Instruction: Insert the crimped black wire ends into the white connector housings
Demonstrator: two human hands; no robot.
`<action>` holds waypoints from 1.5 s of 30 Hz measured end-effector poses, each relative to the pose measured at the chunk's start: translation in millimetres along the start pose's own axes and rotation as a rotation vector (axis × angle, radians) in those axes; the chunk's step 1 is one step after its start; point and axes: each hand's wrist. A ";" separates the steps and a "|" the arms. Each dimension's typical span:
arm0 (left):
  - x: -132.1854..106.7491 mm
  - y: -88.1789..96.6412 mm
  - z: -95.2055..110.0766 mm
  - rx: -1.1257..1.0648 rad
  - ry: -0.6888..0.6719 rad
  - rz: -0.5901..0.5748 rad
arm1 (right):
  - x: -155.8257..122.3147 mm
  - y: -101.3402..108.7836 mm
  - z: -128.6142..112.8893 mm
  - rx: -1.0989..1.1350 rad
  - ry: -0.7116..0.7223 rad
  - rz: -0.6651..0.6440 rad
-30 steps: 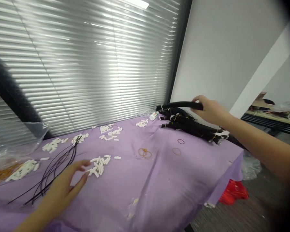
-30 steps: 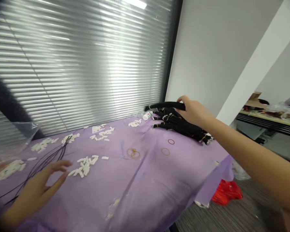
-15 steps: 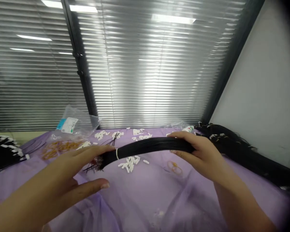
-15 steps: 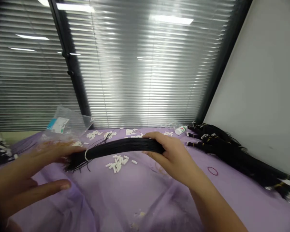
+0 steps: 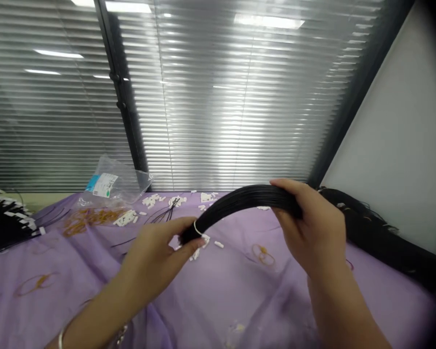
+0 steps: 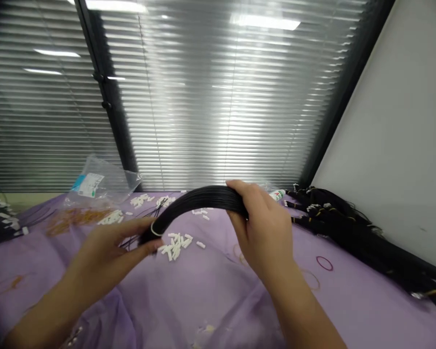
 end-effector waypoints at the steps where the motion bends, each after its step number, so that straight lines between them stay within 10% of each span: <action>1: 3.2 -3.4 -1.6 -0.052 0.030 -0.059 | 0.0 -3.8 -1.7 0.005 -0.015 -0.014; 10: -0.3 -2.3 -10.1 -0.090 0.012 0.030 | 2.7 -8.7 4.2 0.160 -0.065 -0.137; 20: -12.3 14.4 3.1 -0.100 -0.325 0.019 | 3.6 16.7 7.9 0.280 -0.148 -0.114; 45: 6.1 -18.7 -10.1 0.291 -0.363 0.178 | 8.4 6.2 19.4 0.207 -0.214 -0.146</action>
Point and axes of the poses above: each hand's wrist, its own x-axis towards the middle knuckle, its own y-axis out of the back of the hand, z = x × y, and after that the axes turned 7 degrees about -z, right-handed
